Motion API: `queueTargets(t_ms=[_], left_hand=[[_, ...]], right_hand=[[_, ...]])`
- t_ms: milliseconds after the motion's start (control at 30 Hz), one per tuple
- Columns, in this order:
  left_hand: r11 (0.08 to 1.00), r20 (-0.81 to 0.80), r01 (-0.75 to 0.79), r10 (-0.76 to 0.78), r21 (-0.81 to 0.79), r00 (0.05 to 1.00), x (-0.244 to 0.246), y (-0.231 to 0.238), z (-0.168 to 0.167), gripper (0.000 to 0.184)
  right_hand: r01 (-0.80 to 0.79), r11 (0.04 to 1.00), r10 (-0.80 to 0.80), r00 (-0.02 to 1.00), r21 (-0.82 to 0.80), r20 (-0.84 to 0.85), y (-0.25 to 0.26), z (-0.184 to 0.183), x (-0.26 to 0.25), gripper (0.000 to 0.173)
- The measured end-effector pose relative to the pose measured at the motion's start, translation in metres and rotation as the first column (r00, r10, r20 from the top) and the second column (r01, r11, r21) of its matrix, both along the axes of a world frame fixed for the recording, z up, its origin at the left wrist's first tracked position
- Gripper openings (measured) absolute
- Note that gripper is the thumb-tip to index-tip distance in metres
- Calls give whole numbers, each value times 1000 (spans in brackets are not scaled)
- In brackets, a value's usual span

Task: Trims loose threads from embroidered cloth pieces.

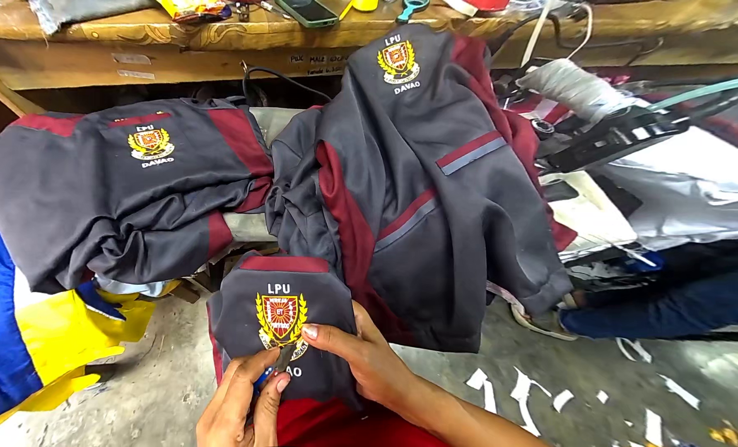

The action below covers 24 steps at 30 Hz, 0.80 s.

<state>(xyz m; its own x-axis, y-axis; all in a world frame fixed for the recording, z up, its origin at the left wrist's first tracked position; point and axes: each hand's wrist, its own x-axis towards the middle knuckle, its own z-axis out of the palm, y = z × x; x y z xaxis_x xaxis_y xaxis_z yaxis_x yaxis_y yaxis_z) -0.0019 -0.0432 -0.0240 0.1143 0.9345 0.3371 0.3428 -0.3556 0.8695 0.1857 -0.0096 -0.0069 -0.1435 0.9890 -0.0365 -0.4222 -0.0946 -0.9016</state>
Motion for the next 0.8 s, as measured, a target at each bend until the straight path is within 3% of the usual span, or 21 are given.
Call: queueTargets(t_ms=[200, 433, 800], left_hand=[[999, 101, -17, 19, -28, 995, -1, 0, -3, 19], [996, 24, -36, 38, -80, 999, -3, -8, 5, 26], [990, 89, -69, 80, -121, 993, -1, -11, 2, 27]], right_hand=[[-2, 1000, 2, 1000, -9, -14, -1, -2, 0, 32], [18, 999, -20, 999, 42, 36, -2, -5, 3, 33], [67, 991, -77, 993, 116, 85, -6, -6, -1, 34]])
